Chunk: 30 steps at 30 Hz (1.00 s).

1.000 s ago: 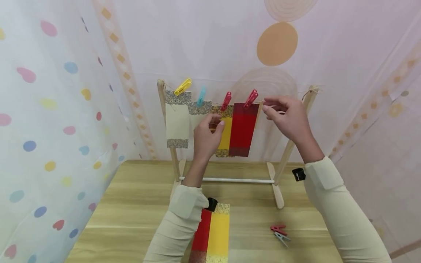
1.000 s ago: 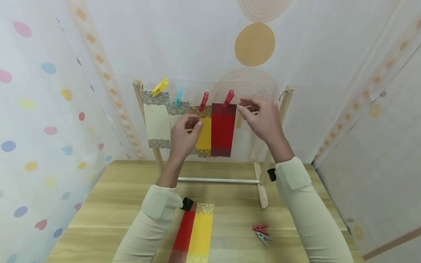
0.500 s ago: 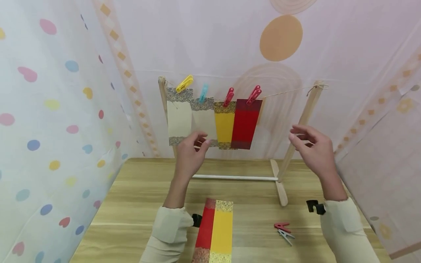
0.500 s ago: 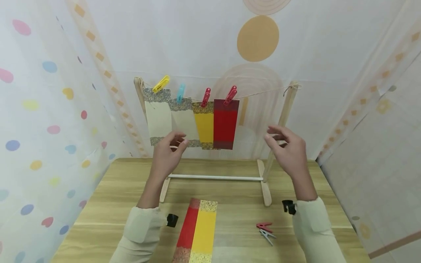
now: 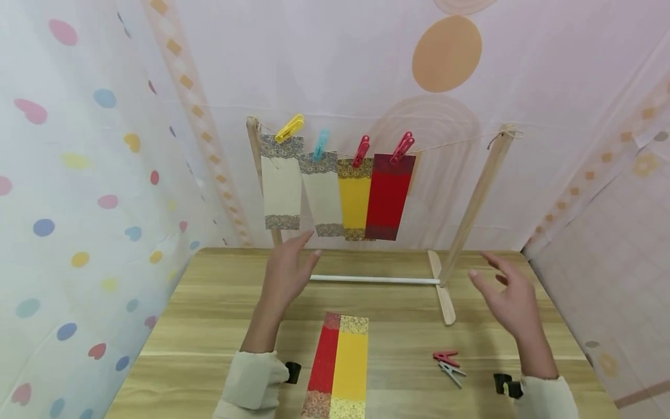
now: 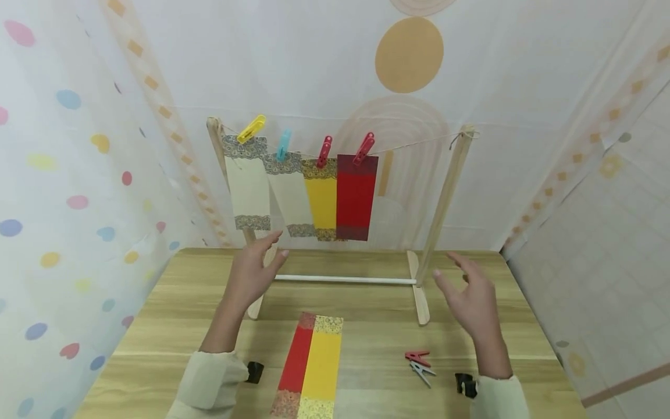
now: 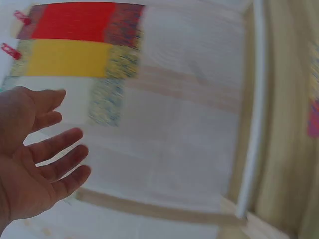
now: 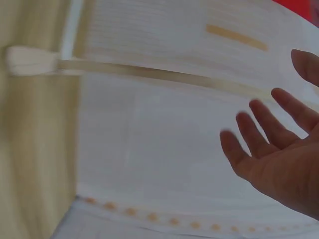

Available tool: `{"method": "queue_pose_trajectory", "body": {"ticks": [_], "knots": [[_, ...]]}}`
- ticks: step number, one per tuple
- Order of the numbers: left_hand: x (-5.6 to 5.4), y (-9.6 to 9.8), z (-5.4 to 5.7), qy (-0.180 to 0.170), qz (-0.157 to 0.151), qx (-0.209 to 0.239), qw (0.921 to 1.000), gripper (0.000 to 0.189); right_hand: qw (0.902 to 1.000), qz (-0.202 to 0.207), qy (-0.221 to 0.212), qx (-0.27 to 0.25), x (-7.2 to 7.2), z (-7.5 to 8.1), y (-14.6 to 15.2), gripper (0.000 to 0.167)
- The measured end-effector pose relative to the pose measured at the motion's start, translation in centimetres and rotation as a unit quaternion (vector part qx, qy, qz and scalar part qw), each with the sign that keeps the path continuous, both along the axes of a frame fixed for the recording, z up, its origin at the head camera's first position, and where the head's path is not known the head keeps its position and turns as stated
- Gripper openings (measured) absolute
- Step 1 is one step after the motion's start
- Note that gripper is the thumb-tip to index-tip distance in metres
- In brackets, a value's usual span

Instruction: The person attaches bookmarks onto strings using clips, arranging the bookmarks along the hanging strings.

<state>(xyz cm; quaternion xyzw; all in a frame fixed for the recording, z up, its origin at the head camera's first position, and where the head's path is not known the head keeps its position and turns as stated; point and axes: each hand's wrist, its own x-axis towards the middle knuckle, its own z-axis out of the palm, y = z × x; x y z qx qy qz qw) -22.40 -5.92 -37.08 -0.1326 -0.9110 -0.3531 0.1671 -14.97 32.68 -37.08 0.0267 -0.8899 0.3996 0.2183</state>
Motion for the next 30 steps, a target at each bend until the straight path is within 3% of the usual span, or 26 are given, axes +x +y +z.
{"method": "queue_pose_trajectory", "body": {"ticks": [8, 12, 17, 20, 24, 30], "knots": [[1.4, -0.8, -4.6, -0.004, -0.017, -0.138, 0.9902, 0.064, 0.9894, 0.055, -0.038, 0.129, 1.7, -4.6, 0.0, 0.06], [2.2, -0.7, -6.6, -0.005, -0.017, -0.194, 0.9808, 0.065, 0.9813, 0.088, -0.072, 0.155, 2.7, -6.4, -0.2, 0.066], [3.1, -0.3, -8.9, -0.053, -0.031, -0.255, 0.965, 0.068, 0.9671, 0.109, -0.128, 0.191, 4.0, -8.3, -0.3, 0.075], [3.4, -0.1, -10.0, -0.083, -0.035, -0.269, 0.9589, 0.07, 0.9589, 0.113, -0.145, 0.216, 4.3, -9.4, -0.1, 0.082], [3.7, -0.1, -11.0, -0.115, -0.031, -0.262, 0.9578, 0.071, 0.953, 0.121, -0.164, 0.224, 4.5, -10.6, 0.1, 0.086], [4.0, 0.3, -12.5, -0.213, -0.041, -0.196, 0.9563, 0.077, 0.9448, 0.117, -0.219, 0.214, 5.0, -11.8, 0.3, 0.079]]}}
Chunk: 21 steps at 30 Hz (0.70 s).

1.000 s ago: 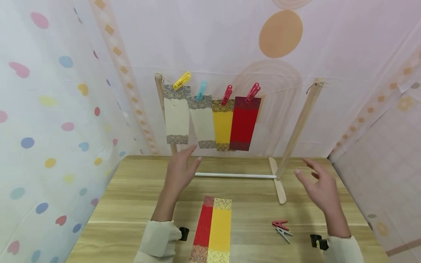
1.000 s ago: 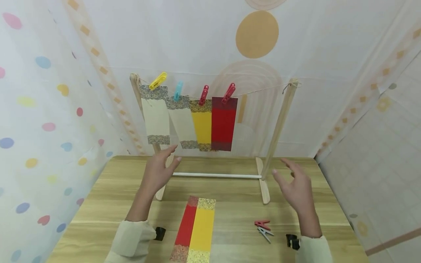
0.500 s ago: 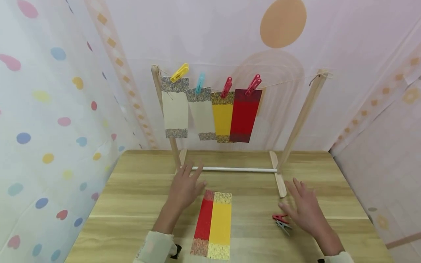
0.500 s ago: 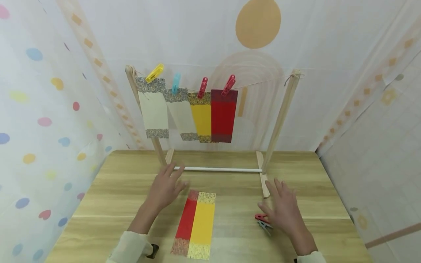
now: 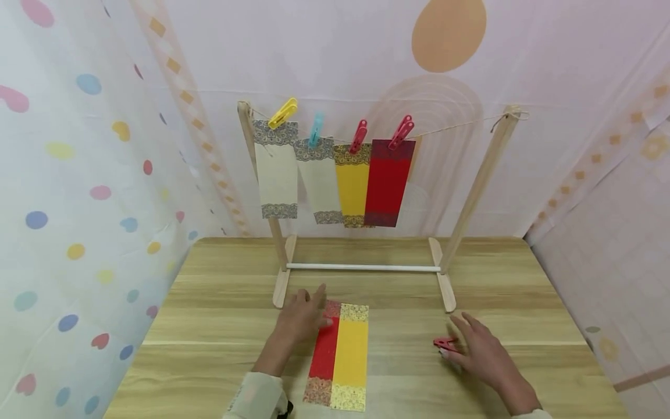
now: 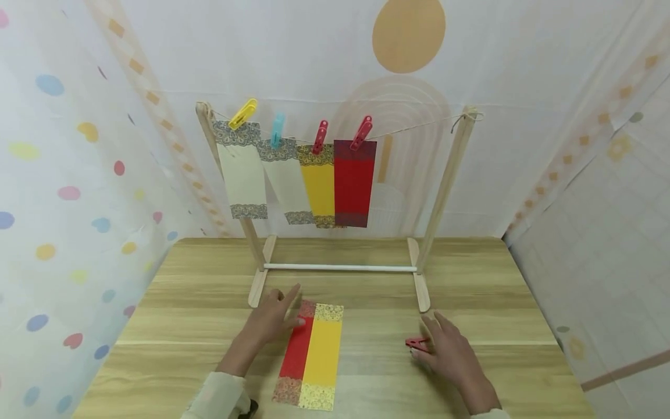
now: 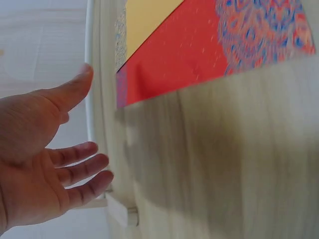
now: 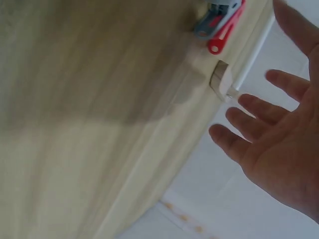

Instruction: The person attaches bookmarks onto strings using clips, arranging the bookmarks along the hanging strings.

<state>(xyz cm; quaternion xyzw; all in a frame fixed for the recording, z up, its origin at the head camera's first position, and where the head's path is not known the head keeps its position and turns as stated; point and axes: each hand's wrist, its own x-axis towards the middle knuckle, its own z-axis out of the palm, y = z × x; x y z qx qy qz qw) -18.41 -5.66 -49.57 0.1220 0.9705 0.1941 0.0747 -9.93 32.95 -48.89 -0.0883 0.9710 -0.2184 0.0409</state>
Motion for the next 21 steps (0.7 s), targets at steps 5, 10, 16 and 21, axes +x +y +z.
{"method": "queue_pose_trajectory", "body": {"ticks": [5, 10, 16, 21], "knots": [[0.2, 0.6, -0.8, -0.049, 0.019, 0.024, 0.9983, 0.066, 0.9994, -0.023, -0.019, 0.019, -0.1, -0.2, -0.1, 0.056], [0.7, 0.7, -1.4, -0.075, 0.044, 0.029, 0.9958, 0.061, 0.9979, -0.038, -0.051, 0.011, -0.4, -1.0, -0.2, 0.036], [0.9, 0.5, -2.0, -0.064, 0.076, 0.034, 0.9945, 0.05, 0.9951, -0.053, -0.075, -0.038, -0.6, -1.6, -0.2, 0.026], [1.0, 0.3, -2.0, -0.031, 0.088, 0.021, 0.9954, 0.034, 0.9961, -0.046, -0.06, -0.046, -0.6, -1.6, 0.0, 0.027]]}}
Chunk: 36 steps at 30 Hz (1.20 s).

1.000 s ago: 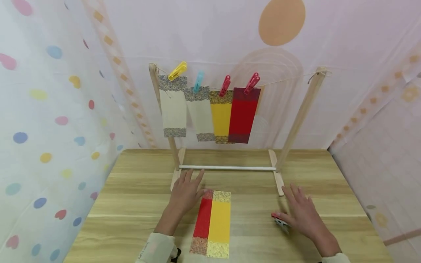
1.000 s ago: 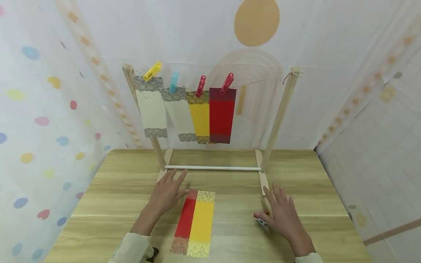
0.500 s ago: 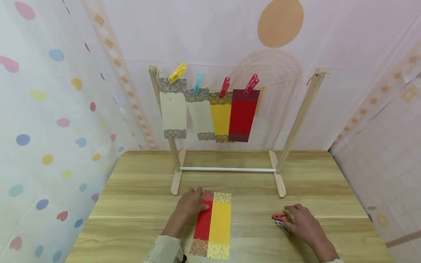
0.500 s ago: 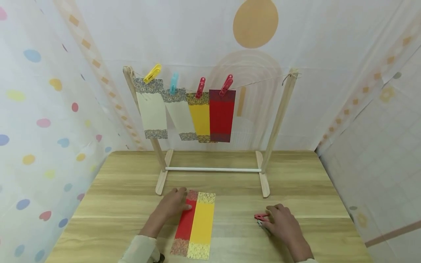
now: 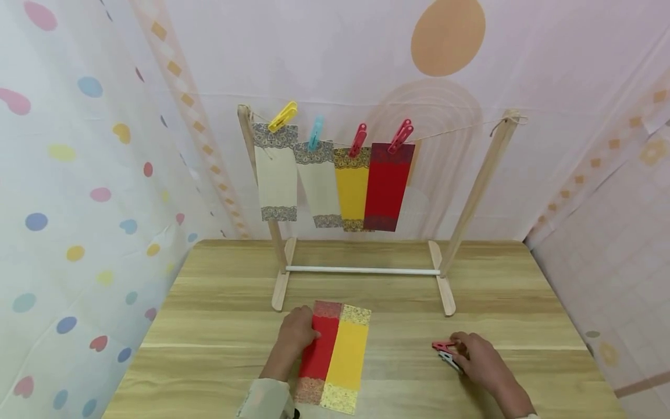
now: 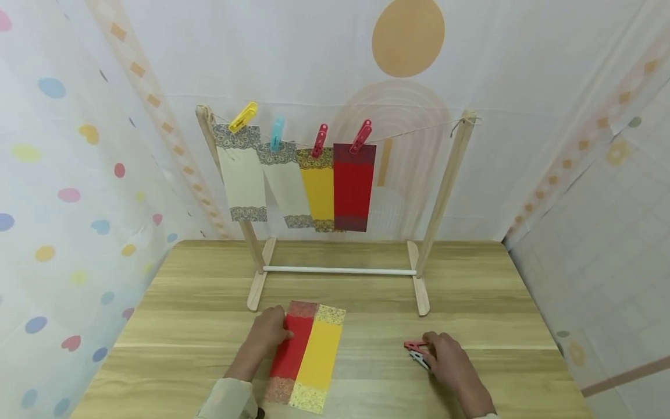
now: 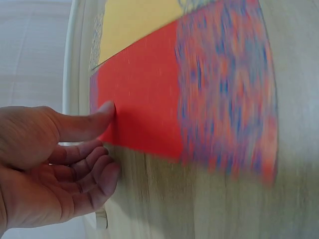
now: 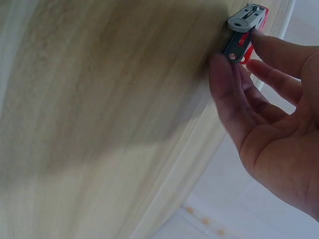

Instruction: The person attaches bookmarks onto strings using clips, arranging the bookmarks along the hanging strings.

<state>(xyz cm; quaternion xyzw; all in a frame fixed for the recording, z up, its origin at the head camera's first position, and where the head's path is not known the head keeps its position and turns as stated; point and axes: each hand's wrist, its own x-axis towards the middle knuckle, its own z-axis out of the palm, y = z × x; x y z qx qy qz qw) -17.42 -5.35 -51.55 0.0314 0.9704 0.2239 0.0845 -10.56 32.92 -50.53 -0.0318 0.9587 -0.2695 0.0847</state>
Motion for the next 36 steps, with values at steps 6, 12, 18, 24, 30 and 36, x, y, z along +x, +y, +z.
{"method": "queue_pose_trajectory", "body": {"ticks": [6, 12, 18, 24, 30, 36], "knots": [[0.0, -0.1, 0.3, -0.012, 0.03, 0.001, 0.9995, 0.036, 1.0, 0.004, 0.005, 0.006, 0.0, 0.1, 0.0, 0.035], [0.0, -0.3, -0.3, -0.009, 0.034, 0.003, 0.9994, 0.044, 0.9999, 0.002, -0.005, 0.011, 0.0, -0.6, -0.2, 0.038], [-0.1, -0.3, -0.4, 0.003, 0.016, -0.01, 0.9998, 0.036, 0.9995, -0.019, 0.015, 0.017, 0.4, -0.9, -0.2, 0.036], [-0.6, -0.2, 0.2, -0.005, 0.033, -0.015, 0.9993, 0.037, 0.9982, -0.052, 0.031, 0.002, 0.4, -0.5, -0.3, 0.017], [-0.5, 0.1, 0.5, -0.018, 0.051, -0.007, 0.9985, 0.035, 0.9968, -0.059, 0.05, -0.019, 0.8, -0.5, -0.1, 0.014], [-0.5, 0.3, 0.4, -0.014, 0.044, -0.022, 0.9987, 0.029, 0.9932, -0.087, 0.063, -0.044, 1.5, -0.4, 0.0, 0.016]]}}
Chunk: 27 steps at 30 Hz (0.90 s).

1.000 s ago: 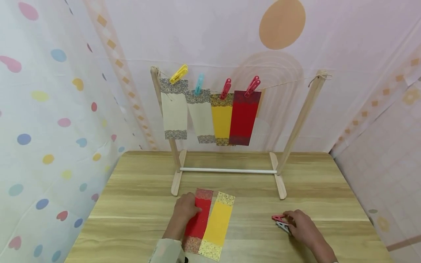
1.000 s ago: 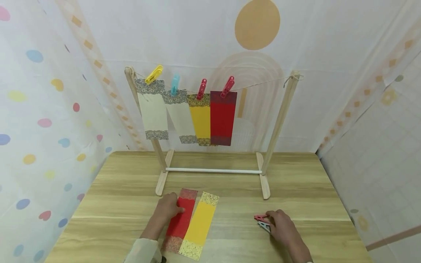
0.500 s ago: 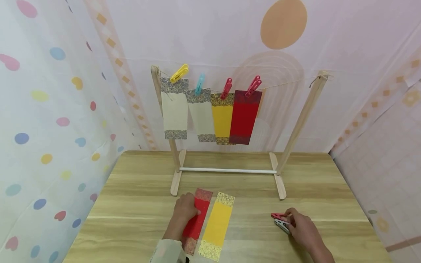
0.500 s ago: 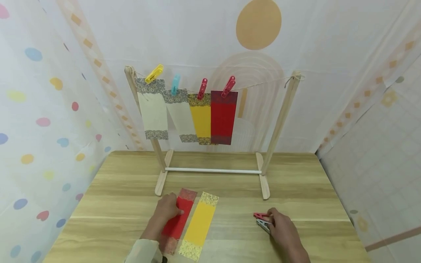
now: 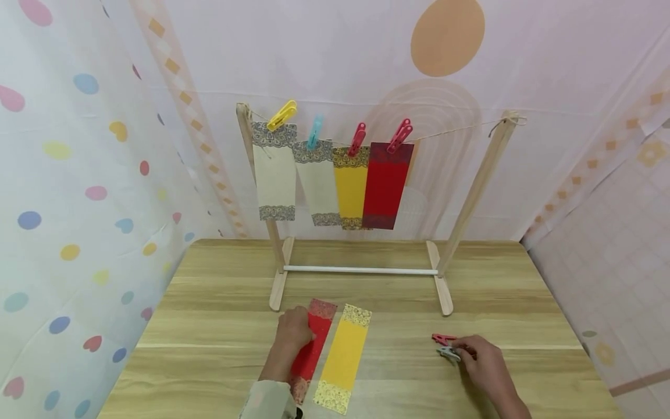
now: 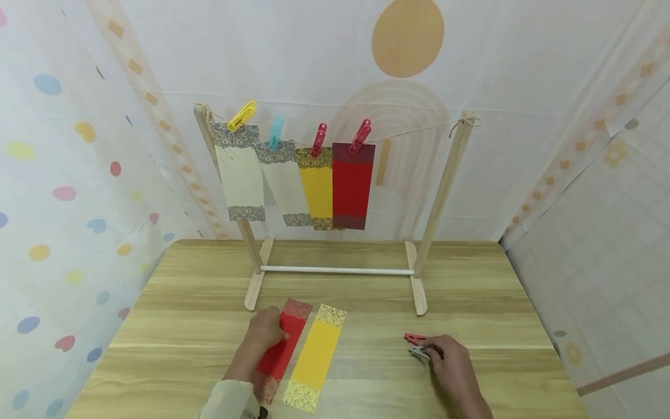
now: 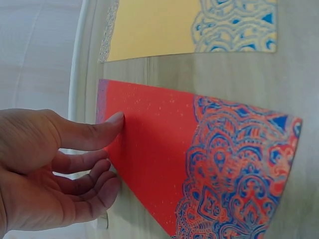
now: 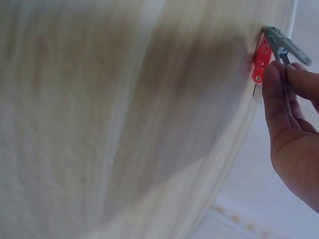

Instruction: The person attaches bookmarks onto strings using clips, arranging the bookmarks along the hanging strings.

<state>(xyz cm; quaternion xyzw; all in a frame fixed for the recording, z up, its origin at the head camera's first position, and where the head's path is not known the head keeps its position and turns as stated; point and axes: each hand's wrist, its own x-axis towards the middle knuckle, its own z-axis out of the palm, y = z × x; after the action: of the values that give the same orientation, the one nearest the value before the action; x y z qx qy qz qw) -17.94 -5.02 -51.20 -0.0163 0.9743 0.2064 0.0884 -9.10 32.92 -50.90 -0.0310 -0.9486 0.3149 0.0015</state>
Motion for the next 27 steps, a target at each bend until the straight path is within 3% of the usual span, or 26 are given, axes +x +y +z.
{"method": "queue_pose_trajectory", "body": {"ticks": [5, 10, 18, 27], "knots": [[0.1, 0.2, 0.1, 0.005, -0.003, -0.006, 1.0, 0.036, 0.9981, -0.029, -0.007, -0.053, 0.2, -0.2, -0.1, 0.014], [0.2, 0.2, 0.2, 0.008, 0.004, -0.009, 0.9999, 0.047, 0.9939, -0.041, -0.034, -0.097, 0.2, -0.4, -0.2, 0.037], [-0.2, -0.5, -0.2, 0.013, 0.0, 0.004, 0.9999, 0.051, 0.9959, -0.03, -0.024, -0.082, 0.2, -0.4, -0.6, 0.029], [-0.2, -1.4, -0.4, 0.003, 0.014, 0.03, 0.9994, 0.03, 0.9944, -0.035, 0.0, -0.1, 0.6, -0.4, -0.5, 0.026]]}}
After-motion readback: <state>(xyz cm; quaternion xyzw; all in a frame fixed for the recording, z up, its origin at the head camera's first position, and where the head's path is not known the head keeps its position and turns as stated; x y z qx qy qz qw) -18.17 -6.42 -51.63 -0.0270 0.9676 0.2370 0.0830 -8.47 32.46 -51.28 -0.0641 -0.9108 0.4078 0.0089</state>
